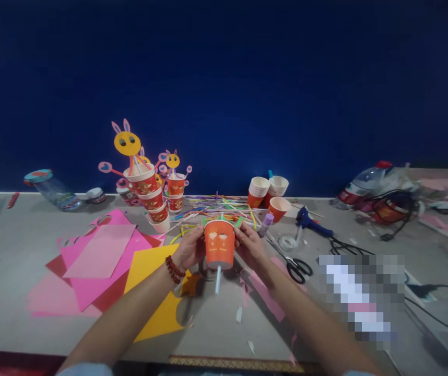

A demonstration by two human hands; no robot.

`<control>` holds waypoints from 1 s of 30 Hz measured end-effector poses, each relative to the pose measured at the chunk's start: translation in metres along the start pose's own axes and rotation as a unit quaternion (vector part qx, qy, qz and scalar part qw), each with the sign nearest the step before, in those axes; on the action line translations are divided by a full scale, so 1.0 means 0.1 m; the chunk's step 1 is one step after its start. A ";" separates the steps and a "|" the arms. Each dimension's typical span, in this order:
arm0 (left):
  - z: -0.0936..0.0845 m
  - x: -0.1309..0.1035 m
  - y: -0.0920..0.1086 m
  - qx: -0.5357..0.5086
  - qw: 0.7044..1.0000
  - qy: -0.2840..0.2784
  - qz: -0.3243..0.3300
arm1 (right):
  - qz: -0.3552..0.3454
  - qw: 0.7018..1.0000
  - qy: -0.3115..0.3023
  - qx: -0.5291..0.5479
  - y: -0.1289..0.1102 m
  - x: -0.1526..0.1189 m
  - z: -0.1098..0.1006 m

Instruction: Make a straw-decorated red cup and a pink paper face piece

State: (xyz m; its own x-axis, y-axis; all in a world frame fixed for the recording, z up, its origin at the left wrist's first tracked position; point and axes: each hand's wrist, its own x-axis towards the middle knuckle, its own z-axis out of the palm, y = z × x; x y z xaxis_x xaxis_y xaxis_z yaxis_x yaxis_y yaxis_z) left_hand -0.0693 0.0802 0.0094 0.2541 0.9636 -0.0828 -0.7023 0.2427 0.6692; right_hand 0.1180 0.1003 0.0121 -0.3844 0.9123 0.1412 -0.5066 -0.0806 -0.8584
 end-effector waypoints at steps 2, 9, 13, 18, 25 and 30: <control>0.00 0.09 0.05 0.019 0.999 -0.018 0.020 | -0.006 1.000 -0.009 0.000 0.04 0.11 -0.05; 0.11 0.19 0.38 0.113 0.981 -0.137 0.075 | -0.019 0.997 -0.068 -0.015 -0.12 0.30 -0.18; 0.14 0.22 0.42 0.149 0.968 -0.171 0.107 | -0.022 0.996 -0.085 -0.016 -0.14 0.31 -0.20; 0.12 0.25 0.39 0.182 0.956 -0.186 0.135 | -0.021 0.995 -0.098 -0.014 -0.09 0.32 -0.21; 0.08 0.22 0.46 0.233 0.933 -0.222 0.160 | -0.007 0.986 -0.163 -0.043 -0.32 0.24 -0.18; 0.08 0.18 0.52 0.273 0.913 -0.251 0.169 | -0.001 0.979 -0.193 -0.062 -0.40 0.21 -0.18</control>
State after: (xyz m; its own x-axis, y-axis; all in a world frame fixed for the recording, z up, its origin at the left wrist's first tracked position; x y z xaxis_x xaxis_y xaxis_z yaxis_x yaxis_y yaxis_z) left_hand -0.0959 0.1099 0.0491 0.4530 0.7674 0.4538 -0.3960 -0.2828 0.8736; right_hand 0.1434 0.1302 0.0404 -0.6590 0.6904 0.2984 -0.4189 -0.0074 -0.9080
